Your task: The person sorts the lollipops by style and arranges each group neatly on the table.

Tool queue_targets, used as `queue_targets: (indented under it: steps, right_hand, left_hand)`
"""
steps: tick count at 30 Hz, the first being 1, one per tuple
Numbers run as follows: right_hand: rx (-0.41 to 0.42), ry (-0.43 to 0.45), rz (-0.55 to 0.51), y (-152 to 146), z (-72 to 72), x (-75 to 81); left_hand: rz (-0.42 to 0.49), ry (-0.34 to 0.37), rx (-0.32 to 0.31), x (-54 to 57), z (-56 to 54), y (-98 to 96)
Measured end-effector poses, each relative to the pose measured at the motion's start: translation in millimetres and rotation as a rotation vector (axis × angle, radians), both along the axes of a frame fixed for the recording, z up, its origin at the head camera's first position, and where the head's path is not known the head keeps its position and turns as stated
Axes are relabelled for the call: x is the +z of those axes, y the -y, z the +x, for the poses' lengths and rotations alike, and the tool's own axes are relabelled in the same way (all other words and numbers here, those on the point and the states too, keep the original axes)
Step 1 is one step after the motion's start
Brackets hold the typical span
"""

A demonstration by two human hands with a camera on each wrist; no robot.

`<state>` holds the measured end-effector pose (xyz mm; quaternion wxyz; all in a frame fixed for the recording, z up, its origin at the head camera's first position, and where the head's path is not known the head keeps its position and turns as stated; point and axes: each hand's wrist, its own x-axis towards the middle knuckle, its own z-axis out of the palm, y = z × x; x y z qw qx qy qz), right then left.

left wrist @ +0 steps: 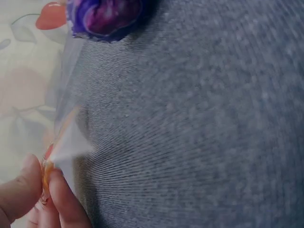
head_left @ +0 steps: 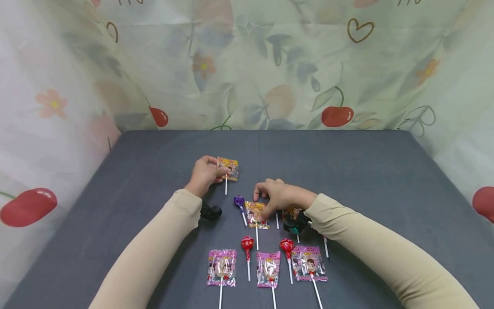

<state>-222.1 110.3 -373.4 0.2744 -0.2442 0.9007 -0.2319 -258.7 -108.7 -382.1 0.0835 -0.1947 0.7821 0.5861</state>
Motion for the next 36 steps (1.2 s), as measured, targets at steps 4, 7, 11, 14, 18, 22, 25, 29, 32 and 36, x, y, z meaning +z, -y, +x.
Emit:
queue_targets:
  steps: [4, 7, 11, 14, 18, 22, 25, 29, 32, 36]
  right_hand:
    - [-0.002, -0.003, -0.002, 1, 0.1, 1.0]
    - [-0.005, -0.004, 0.001, 2, 0.4, 2.4]
    - [-0.012, 0.000, 0.001, 2, 0.2, 2.0]
    - [-0.013, 0.003, -0.001, 2, 0.3, 1.1]
    - [-0.013, 0.003, 0.002, 1, 0.8, 0.4]
    - [-0.014, 0.001, 0.009, 1, 0.5, -0.5]
    - [-0.014, -0.001, 0.012, 1, 0.1, -1.1]
    - [-0.019, -0.006, 0.026, 2, -0.3, -1.5]
    - [-0.023, -0.016, 0.042, 3, 0.1, -0.6]
    - [-0.033, -0.031, 0.065, 5, 1.7, 1.0]
  left_hand:
    - [0.013, 0.006, -0.014, 1.0, 1.1, 2.5]
    - [-0.041, 0.002, -0.057, 1.4, 1.6, 5.5]
    - [-0.218, -0.022, -0.133, 0.8, 1.8, 9.5]
    - [-0.377, -0.047, -0.192, 0.9, 2.5, 11.2]
    - [-0.541, -0.072, -0.264, 2.2, 2.8, 11.1]
    - [-0.620, -0.049, -0.314, 4.7, 1.4, 10.8]
    - [-0.642, -0.011, -0.336, 6.4, 0.6, 11.1]
    - [-0.656, 0.020, -0.359, 7.1, 0.4, 12.6]
    - [-0.648, 0.029, -0.374, 7.3, 0.0, 13.6]
    - [-0.633, 0.034, -0.400, 7.7, -1.1, 14.2]
